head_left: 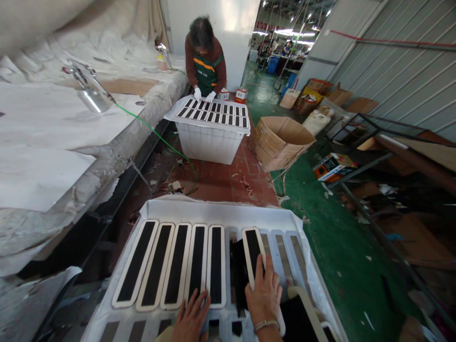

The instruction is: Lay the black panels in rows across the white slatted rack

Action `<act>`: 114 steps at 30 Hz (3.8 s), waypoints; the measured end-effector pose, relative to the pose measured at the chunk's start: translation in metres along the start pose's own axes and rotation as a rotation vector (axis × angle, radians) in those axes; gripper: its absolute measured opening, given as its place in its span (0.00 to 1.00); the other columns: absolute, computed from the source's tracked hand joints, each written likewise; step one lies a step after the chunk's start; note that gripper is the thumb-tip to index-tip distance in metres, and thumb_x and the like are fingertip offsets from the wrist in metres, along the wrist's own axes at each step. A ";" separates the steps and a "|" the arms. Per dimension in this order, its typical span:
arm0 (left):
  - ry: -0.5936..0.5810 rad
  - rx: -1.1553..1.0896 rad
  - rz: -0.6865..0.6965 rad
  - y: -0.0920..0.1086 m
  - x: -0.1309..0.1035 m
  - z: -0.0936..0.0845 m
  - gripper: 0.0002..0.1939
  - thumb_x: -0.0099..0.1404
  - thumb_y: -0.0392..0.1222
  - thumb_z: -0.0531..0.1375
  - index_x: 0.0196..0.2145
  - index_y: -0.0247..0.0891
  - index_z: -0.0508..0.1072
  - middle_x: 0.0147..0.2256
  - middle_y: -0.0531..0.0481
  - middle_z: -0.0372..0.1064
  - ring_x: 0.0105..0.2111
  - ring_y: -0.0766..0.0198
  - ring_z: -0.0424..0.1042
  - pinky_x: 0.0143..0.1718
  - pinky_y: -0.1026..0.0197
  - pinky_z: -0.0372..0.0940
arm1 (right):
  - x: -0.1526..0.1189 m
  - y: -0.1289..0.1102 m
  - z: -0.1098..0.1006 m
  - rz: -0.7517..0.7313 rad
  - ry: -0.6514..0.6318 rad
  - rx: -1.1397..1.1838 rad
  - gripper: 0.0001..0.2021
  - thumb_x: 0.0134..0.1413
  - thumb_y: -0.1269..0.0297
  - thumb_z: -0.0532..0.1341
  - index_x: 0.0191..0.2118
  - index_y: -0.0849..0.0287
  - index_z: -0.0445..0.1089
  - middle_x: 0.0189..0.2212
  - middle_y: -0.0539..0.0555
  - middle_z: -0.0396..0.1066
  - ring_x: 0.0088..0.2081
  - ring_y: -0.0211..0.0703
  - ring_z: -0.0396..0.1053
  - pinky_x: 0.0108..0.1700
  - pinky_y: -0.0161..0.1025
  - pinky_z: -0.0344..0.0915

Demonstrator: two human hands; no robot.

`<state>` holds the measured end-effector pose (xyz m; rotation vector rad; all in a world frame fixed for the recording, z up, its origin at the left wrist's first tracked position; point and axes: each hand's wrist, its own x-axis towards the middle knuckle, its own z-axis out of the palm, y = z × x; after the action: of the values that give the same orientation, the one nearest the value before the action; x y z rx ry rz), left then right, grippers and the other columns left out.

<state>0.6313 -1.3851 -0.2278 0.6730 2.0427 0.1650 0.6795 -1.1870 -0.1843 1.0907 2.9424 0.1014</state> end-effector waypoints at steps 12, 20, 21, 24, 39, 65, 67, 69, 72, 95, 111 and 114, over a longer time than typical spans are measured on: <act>-0.017 -0.011 0.010 -0.003 0.003 0.005 0.45 0.48 0.33 0.51 0.65 0.49 0.47 0.66 0.61 0.34 0.67 0.56 0.33 0.65 0.43 0.34 | 0.046 -0.036 0.024 0.040 -0.122 0.032 0.35 0.45 0.75 0.50 0.64 0.67 0.53 0.65 0.61 0.45 0.51 0.57 0.58 0.47 0.51 0.60; -0.023 -0.011 -0.014 -0.002 0.005 0.003 0.45 0.48 0.33 0.51 0.64 0.49 0.47 0.66 0.62 0.34 0.67 0.57 0.33 0.65 0.44 0.33 | 0.000 -0.035 0.078 -0.003 -0.159 0.193 0.34 0.48 0.72 0.51 0.65 0.67 0.50 0.66 0.62 0.41 0.56 0.60 0.57 0.51 0.52 0.60; -0.017 -0.015 -0.015 -0.001 0.004 0.002 0.44 0.49 0.34 0.50 0.64 0.48 0.47 0.66 0.62 0.34 0.66 0.56 0.33 0.65 0.43 0.33 | -0.005 -0.035 0.085 0.013 -0.151 0.216 0.34 0.49 0.71 0.51 0.65 0.67 0.49 0.66 0.62 0.41 0.56 0.60 0.57 0.51 0.52 0.61; -0.014 -0.027 -0.007 0.000 0.003 0.000 0.39 0.54 0.38 0.50 0.64 0.47 0.47 0.66 0.60 0.35 0.66 0.56 0.34 0.65 0.43 0.34 | -0.009 -0.034 0.100 0.023 -0.125 0.280 0.33 0.52 0.69 0.50 0.65 0.65 0.47 0.67 0.62 0.40 0.56 0.59 0.57 0.51 0.54 0.61; 0.327 0.045 0.308 -0.004 0.049 0.051 0.36 0.54 0.33 0.53 0.62 0.39 0.58 0.65 0.47 0.45 0.64 0.45 0.46 0.62 0.42 0.54 | 0.002 -0.049 0.098 0.048 -0.207 0.047 0.26 0.63 0.66 0.45 0.66 0.64 0.47 0.67 0.59 0.38 0.53 0.56 0.59 0.48 0.52 0.60; 0.549 0.160 0.436 0.024 0.058 0.051 0.31 0.64 0.32 0.50 0.64 0.41 0.50 0.64 0.53 0.50 0.63 0.56 0.50 0.61 0.48 0.57 | 0.028 -0.039 0.082 0.070 -0.368 0.137 0.27 0.63 0.66 0.47 0.66 0.66 0.44 0.67 0.52 0.40 0.51 0.53 0.57 0.48 0.49 0.60; 0.536 0.148 0.425 0.022 0.059 0.048 0.31 0.65 0.31 0.50 0.64 0.43 0.49 0.65 0.55 0.49 0.64 0.58 0.49 0.62 0.48 0.55 | 0.029 -0.036 0.082 0.047 -0.385 0.141 0.28 0.63 0.66 0.48 0.66 0.65 0.44 0.67 0.52 0.41 0.52 0.53 0.57 0.49 0.49 0.59; 0.533 0.138 0.409 0.022 0.060 0.047 0.32 0.64 0.30 0.50 0.64 0.43 0.50 0.65 0.55 0.49 0.64 0.58 0.49 0.62 0.48 0.56 | 0.031 -0.033 0.082 0.030 -0.399 0.145 0.29 0.62 0.66 0.49 0.67 0.65 0.44 0.67 0.52 0.42 0.53 0.53 0.57 0.49 0.48 0.60; 0.543 0.125 0.389 0.025 0.060 0.049 0.33 0.64 0.28 0.49 0.64 0.46 0.50 0.64 0.57 0.50 0.64 0.58 0.50 0.61 0.47 0.57 | 0.034 -0.032 0.082 0.019 -0.408 0.150 0.29 0.62 0.66 0.50 0.67 0.65 0.44 0.67 0.53 0.42 0.53 0.52 0.57 0.50 0.47 0.60; 0.561 0.024 0.279 0.017 0.049 0.042 0.36 0.56 0.22 0.50 0.60 0.45 0.60 0.64 0.51 0.51 0.66 0.56 0.44 0.64 0.44 0.52 | 0.028 -0.030 0.095 -0.020 -0.365 0.149 0.28 0.62 0.65 0.46 0.66 0.68 0.44 0.67 0.61 0.40 0.52 0.55 0.56 0.47 0.49 0.60; 0.620 -0.015 0.217 0.000 0.043 0.037 0.32 0.58 0.29 0.55 0.60 0.47 0.60 0.64 0.50 0.50 0.65 0.52 0.43 0.63 0.41 0.52 | -0.034 0.016 0.077 -0.302 -0.296 0.271 0.32 0.58 0.65 0.56 0.66 0.61 0.48 0.68 0.58 0.34 0.66 0.54 0.41 0.62 0.50 0.49; 0.630 -0.016 0.217 -0.001 0.043 0.038 0.32 0.59 0.30 0.55 0.60 0.47 0.60 0.65 0.50 0.50 0.65 0.52 0.43 0.63 0.41 0.52 | -0.055 0.036 0.089 -0.329 -0.298 0.292 0.32 0.57 0.69 0.56 0.66 0.60 0.48 0.68 0.59 0.35 0.67 0.51 0.35 0.65 0.49 0.47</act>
<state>0.6454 -1.3687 -0.2814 0.9140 2.5520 0.5798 0.7465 -1.1905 -0.2722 0.5566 2.8632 -0.4609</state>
